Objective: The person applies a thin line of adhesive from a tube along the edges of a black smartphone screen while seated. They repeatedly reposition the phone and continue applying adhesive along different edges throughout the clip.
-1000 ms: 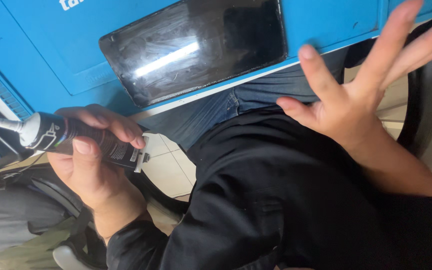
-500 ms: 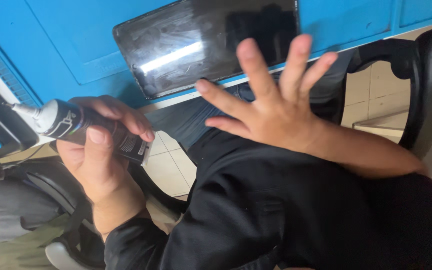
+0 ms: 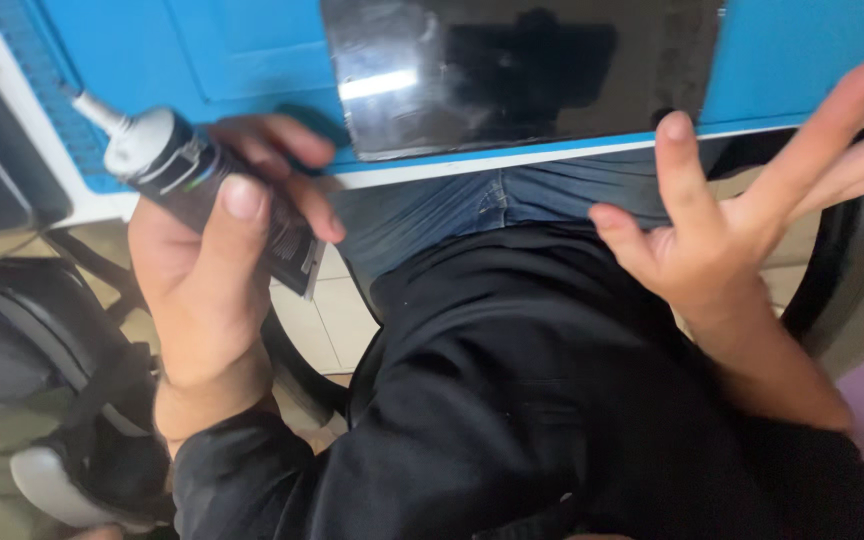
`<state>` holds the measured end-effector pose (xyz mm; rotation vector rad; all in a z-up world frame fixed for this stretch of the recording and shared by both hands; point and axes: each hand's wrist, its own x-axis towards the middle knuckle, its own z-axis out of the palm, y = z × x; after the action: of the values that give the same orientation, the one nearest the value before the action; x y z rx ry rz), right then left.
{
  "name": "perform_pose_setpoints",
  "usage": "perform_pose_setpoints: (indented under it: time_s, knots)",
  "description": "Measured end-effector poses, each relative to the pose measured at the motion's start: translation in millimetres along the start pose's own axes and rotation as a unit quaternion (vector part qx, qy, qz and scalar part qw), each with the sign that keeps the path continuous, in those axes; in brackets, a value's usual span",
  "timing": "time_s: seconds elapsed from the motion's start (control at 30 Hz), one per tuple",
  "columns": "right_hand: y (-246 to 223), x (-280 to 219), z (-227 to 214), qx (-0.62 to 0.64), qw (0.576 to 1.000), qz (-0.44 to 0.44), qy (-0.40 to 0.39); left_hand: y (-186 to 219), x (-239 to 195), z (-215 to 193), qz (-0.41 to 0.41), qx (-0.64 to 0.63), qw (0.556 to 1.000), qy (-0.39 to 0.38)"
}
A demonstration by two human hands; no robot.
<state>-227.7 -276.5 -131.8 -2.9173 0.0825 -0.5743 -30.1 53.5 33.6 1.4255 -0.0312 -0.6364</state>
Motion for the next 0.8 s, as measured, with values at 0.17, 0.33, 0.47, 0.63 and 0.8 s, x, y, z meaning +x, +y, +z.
perform_pose_setpoints:
  time_s: [0.17, 0.33, 0.47, 0.63, 0.8]
  knots:
    - [-62, 32, -12, 0.02, 0.99, -0.061, -0.123, 10, -2, -1, -0.026, 0.018, 0.999, -0.005]
    - [-114, 71, 1, 0.021, 0.98, -0.138, -0.139, 13, 1, -7, -0.054, 0.001, 0.998, -0.013]
    - [-121, 84, 3, -0.013, 0.977, -0.167, -0.133, 10, 4, -14, -0.058, -0.005, 0.998, -0.016]
    - [-96, 73, -14, -0.007, 0.977, -0.121, -0.177, 8, 6, -17, -0.053, -0.016, 0.998, -0.027]
    - [-36, 31, -20, -0.014, 0.992, -0.03, -0.125, 7, 4, -18, -0.046, -0.018, 0.998, -0.024]
